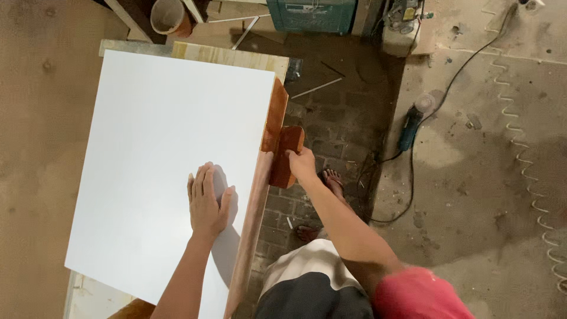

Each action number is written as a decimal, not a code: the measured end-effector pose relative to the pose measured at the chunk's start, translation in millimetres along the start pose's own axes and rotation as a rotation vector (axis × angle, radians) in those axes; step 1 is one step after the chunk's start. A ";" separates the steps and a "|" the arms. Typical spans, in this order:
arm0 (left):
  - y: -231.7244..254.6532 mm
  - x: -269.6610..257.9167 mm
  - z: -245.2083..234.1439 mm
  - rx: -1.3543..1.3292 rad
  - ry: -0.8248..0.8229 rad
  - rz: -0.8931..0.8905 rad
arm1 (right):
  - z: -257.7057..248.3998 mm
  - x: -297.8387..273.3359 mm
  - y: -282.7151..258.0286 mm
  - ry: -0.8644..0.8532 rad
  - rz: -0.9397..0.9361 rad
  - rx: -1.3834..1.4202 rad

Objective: The person sands the edge of a white rectangular board using a sanding block. They pour a liquid from a plastic bottle onto the sanding block and continue sanding the board's edge.

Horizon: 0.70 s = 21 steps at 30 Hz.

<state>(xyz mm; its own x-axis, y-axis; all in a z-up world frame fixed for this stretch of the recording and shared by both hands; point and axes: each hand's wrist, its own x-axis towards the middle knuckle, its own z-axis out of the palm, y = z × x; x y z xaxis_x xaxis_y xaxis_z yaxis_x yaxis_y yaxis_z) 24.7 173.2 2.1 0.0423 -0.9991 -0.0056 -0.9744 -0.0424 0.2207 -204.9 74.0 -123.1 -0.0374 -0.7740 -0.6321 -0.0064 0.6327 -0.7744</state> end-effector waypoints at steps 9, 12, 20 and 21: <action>-1.3 -1.6 1.0 0.012 0.011 0.008 | 1.3 7.2 -3.6 0.032 0.006 0.014; -1.2 -0.8 -0.2 0.025 0.018 0.023 | -3.1 -6.5 -27.3 0.064 -0.008 0.000; 5.5 -0.7 -2.0 0.012 0.064 0.072 | 2.2 2.2 -16.6 0.036 0.024 0.067; 8.3 -1.0 -4.8 -0.011 0.073 0.077 | 1.3 2.3 -15.2 0.027 0.039 0.123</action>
<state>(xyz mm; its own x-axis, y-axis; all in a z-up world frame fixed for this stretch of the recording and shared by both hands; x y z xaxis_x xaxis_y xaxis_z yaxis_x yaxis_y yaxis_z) 17.6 173.9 8.6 -0.0165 -0.9964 0.0830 -0.9729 0.0352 0.2287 -203.6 62.6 -112.8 -0.0618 -0.7470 -0.6620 0.1185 0.6531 -0.7480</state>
